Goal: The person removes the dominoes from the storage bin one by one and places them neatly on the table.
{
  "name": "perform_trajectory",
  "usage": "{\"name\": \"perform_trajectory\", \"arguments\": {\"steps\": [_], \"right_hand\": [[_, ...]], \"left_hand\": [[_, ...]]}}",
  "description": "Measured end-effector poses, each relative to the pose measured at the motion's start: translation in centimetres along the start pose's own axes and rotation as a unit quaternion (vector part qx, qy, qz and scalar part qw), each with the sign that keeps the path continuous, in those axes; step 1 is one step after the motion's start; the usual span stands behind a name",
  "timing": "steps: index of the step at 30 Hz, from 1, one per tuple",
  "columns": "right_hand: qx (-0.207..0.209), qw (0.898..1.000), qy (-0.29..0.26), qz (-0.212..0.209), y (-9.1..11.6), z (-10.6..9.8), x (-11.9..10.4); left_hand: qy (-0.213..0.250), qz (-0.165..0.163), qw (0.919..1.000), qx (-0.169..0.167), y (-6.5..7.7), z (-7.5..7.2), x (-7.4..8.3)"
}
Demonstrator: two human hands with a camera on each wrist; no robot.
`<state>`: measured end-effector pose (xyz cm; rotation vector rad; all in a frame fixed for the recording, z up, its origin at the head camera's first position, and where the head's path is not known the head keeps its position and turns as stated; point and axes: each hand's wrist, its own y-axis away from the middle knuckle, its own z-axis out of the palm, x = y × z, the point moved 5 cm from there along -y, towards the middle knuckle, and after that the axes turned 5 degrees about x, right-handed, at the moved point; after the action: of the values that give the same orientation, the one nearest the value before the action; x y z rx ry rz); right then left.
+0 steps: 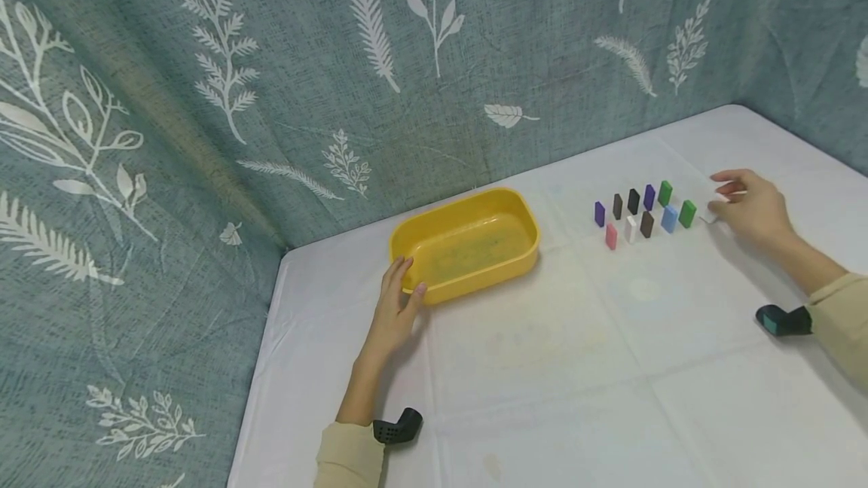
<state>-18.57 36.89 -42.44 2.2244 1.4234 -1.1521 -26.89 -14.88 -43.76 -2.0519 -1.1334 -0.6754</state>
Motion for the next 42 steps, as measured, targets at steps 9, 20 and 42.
{"name": "perform_trajectory", "arguments": {"steps": [9, 20, 42], "right_hand": [[-0.035, 0.999, 0.002, -0.007, 0.17, 0.01, -0.17], [-0.057, 0.998, -0.002, -0.023, 0.26, 0.05, 0.04], [-0.042, 0.998, 0.000, -0.039, 0.42, -0.10, 0.21]], "left_hand": [[-0.002, -0.009, 0.9999, -0.005, -0.01, 0.05, -0.19], [-0.009, -0.010, 0.9999, -0.005, -0.05, 0.05, -0.26], [-0.012, -0.012, 0.9998, -0.009, -0.08, 0.04, -0.21]]}}
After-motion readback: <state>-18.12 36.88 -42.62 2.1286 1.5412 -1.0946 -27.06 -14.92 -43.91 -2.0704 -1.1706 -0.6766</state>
